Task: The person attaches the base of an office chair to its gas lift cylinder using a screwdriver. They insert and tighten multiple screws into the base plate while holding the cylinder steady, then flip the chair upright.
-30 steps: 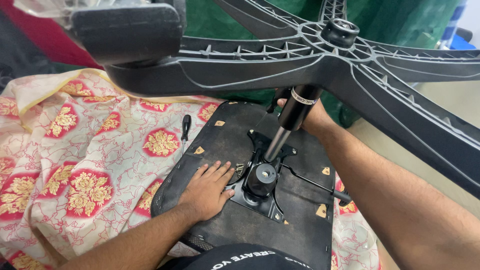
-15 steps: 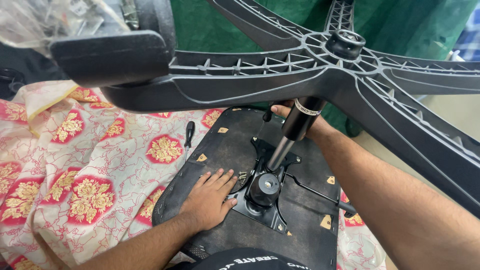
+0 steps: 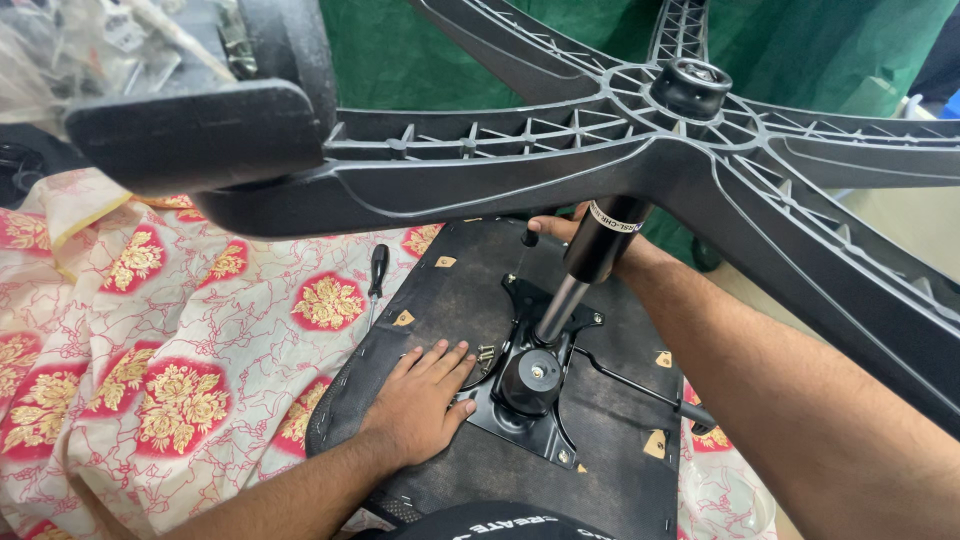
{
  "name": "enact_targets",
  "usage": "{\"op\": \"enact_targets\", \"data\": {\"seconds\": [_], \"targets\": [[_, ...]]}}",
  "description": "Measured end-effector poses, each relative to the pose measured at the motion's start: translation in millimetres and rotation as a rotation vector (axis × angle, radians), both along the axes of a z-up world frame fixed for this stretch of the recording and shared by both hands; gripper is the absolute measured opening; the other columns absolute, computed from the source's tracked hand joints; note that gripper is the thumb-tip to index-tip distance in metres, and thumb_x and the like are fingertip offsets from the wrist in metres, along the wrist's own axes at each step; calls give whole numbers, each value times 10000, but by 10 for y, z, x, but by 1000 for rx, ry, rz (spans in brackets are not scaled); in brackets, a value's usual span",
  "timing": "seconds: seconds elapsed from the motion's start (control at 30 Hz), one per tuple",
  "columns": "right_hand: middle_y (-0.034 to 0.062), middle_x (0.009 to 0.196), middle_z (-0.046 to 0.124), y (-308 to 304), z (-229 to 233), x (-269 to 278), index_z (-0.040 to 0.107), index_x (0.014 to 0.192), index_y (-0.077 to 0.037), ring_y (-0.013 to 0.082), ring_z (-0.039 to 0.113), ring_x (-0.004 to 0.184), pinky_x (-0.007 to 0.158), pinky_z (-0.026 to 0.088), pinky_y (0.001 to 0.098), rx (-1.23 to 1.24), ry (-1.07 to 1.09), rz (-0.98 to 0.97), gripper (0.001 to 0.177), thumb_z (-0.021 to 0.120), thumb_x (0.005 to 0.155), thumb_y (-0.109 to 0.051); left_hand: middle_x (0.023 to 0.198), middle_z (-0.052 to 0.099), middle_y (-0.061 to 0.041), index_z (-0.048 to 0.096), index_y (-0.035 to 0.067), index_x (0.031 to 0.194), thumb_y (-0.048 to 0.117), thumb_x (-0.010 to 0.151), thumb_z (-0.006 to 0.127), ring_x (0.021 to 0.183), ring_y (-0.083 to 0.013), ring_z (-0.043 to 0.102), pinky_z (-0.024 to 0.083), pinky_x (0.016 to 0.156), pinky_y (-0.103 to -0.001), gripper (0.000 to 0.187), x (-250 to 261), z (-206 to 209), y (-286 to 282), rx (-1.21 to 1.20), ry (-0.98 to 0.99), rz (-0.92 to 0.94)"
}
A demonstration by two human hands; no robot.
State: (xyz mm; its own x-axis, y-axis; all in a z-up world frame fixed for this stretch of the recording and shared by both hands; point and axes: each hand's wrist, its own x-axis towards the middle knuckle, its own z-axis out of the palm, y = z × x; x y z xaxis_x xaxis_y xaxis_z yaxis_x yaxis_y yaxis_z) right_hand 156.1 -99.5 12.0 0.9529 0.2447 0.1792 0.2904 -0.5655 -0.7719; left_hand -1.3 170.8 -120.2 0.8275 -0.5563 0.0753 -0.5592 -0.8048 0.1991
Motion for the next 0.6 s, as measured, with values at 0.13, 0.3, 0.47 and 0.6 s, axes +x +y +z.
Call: {"op": "enact_targets", "data": {"seconds": [0.13, 0.3, 0.47, 0.6], "targets": [[191, 1096, 734, -24, -8, 59, 704, 1226, 16, 280, 658, 1111, 968, 504, 430, 62, 66, 35, 471, 784, 888, -302, 1647, 285, -89, 361, 98, 1528, 474, 1009, 421, 1521, -253, 193, 109, 1221, -483, 644, -4, 21, -16, 15, 20, 4], [96, 1124, 737, -12, -23, 193, 669, 1252, -39, 192, 672, 1047, 924, 567, 354, 131, 65, 53, 428, 759, 892, -251, 1622, 318, -95, 392, 90, 1518, 470, 997, 449, 1510, -269, 230, 140, 1211, -486, 647, -12, -17, 7, -30, -38, -4], [67, 1179, 707, -12, -176, 257, 619, 1281, -50, 179, 678, 1100, 922, 598, 365, 144, -24, 18, 410, 717, 930, -239, 1603, 374, -105, 442, 81, 1498, 463, 981, 486, 1493, -285, 288, 189, 1196, -493, 644, 5, -117, 11, -85, -124, -14], [88, 1262, 689, -43, -259, 315, 608, 1313, -40, 209, 663, 1189, 975, 597, 377, 145, -5, 22, 385, 621, 1018, -288, 1599, 385, -102, 449, 90, 1497, 457, 981, 489, 1489, -280, 303, 203, 1196, -496, 634, -12, -111, 5, -74, -126, -10]]}}
